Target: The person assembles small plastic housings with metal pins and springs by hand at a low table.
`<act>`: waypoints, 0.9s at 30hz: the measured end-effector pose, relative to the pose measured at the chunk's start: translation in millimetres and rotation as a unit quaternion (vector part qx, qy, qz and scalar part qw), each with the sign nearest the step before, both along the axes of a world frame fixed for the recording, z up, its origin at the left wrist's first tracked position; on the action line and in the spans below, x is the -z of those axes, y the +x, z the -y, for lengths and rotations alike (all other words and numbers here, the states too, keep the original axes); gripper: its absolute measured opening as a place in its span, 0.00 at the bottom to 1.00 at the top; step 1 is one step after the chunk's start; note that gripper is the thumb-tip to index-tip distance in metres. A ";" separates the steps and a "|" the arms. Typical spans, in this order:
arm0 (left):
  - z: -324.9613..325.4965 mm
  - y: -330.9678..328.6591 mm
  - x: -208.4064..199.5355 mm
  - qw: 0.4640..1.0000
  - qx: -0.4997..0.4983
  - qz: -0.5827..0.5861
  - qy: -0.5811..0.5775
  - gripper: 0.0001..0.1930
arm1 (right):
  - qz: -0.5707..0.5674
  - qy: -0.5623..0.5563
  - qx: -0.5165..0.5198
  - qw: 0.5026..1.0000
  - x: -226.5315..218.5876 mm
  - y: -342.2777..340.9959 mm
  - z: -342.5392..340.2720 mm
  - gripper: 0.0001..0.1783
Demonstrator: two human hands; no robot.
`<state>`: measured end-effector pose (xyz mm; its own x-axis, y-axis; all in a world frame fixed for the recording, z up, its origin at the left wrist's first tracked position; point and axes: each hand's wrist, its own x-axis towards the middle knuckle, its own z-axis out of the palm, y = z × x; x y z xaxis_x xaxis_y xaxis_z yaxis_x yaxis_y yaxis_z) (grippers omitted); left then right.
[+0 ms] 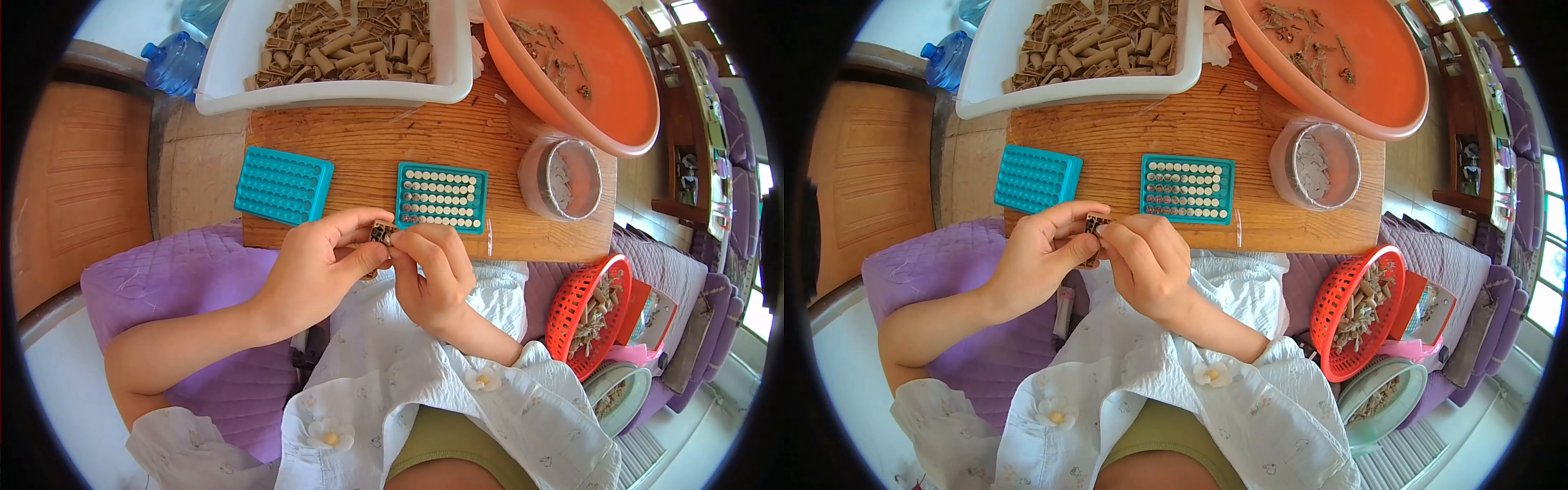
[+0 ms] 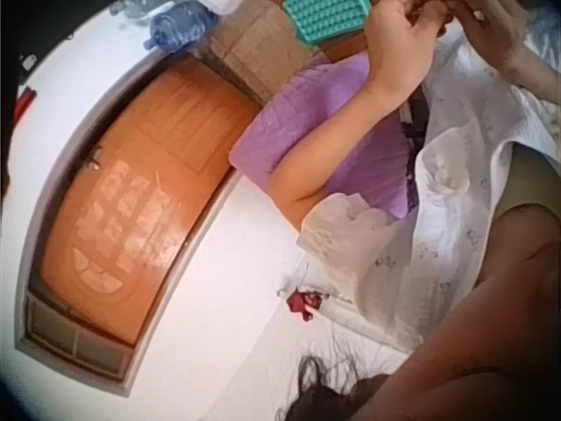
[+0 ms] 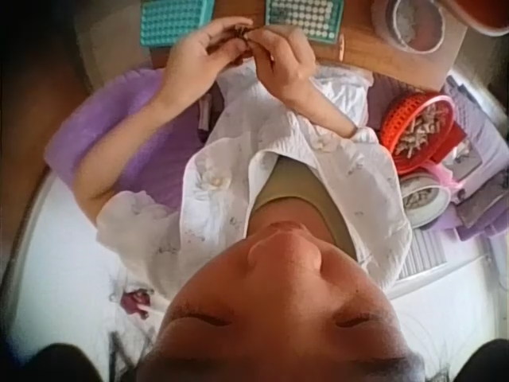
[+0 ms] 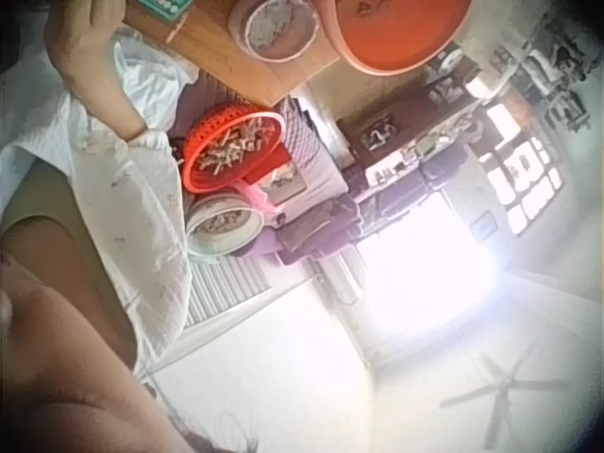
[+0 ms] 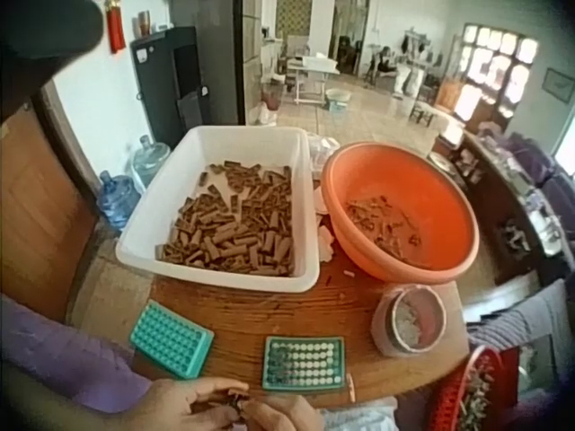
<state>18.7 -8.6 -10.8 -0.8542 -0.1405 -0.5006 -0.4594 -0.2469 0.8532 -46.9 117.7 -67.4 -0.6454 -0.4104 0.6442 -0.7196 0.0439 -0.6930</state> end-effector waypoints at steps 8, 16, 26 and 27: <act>5.3 -0.5 -0.1 0.996 0.052 0.066 0.034 0.11 | 0.050 0.103 -0.128 0.985 -9.2 -13.0 -18.9 0.14; 11.1 -5.9 -8.5 0.986 0.047 0.131 0.091 0.10 | 0.134 0.263 0.055 0.954 46.6 -65.0 -91.2 0.13; 4.7 -0.9 1.8 0.994 0.057 0.047 0.086 0.12 | 0.012 0.350 0.066 0.934 67.3 -64.0 -97.9 0.08; 4.1 0.8 2.6 0.995 0.063 0.025 0.076 0.13 | 0.022 0.334 0.062 0.940 66.0 -64.7 -97.0 0.07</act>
